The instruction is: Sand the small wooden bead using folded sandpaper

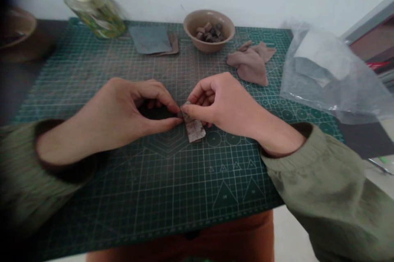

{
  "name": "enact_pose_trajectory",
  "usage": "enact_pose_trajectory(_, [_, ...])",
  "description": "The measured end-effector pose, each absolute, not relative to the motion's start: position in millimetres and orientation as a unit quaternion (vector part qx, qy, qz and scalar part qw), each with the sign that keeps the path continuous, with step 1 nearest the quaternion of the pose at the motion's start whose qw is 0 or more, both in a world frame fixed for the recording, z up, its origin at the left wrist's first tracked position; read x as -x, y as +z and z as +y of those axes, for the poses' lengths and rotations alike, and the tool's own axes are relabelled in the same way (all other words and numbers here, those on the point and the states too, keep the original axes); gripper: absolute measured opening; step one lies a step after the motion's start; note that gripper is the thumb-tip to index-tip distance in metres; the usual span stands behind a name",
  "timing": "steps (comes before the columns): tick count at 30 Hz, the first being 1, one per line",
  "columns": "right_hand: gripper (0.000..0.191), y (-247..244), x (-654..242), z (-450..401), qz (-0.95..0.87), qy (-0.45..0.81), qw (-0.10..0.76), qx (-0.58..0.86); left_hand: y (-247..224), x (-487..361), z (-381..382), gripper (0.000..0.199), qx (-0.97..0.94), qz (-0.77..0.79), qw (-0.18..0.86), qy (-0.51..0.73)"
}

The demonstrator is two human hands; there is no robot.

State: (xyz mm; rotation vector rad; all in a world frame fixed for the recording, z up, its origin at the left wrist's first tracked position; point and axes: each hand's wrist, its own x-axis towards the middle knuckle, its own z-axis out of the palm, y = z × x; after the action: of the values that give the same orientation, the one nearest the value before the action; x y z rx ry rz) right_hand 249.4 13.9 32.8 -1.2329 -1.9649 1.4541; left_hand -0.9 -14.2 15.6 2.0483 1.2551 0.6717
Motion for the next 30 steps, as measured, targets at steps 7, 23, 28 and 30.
enact_pose_trajectory(7, [0.022,32.6,-249.9,15.1,-0.698,0.531,0.193,0.44,15.6,1.1,-14.7,0.011,-0.777,0.479,0.319,0.254])
enact_pose_trajectory(23, [0.022,32.9,-248.8,14.6,-0.705,0.528,0.192,0.433,14.9,1.5,-14.3,0.011,-0.777,0.479,0.321,0.252])
enact_pose_trajectory(28, [0.02,33.2,-246.8,13.8,-0.706,0.526,0.194,0.433,14.9,1.0,-15.0,0.011,-0.774,0.482,0.321,0.255])
enact_pose_trajectory(30, [0.02,33.1,-247.2,14.1,-0.705,0.525,0.196,0.435,15.0,1.1,-15.3,0.012,-0.773,0.484,0.322,0.254])
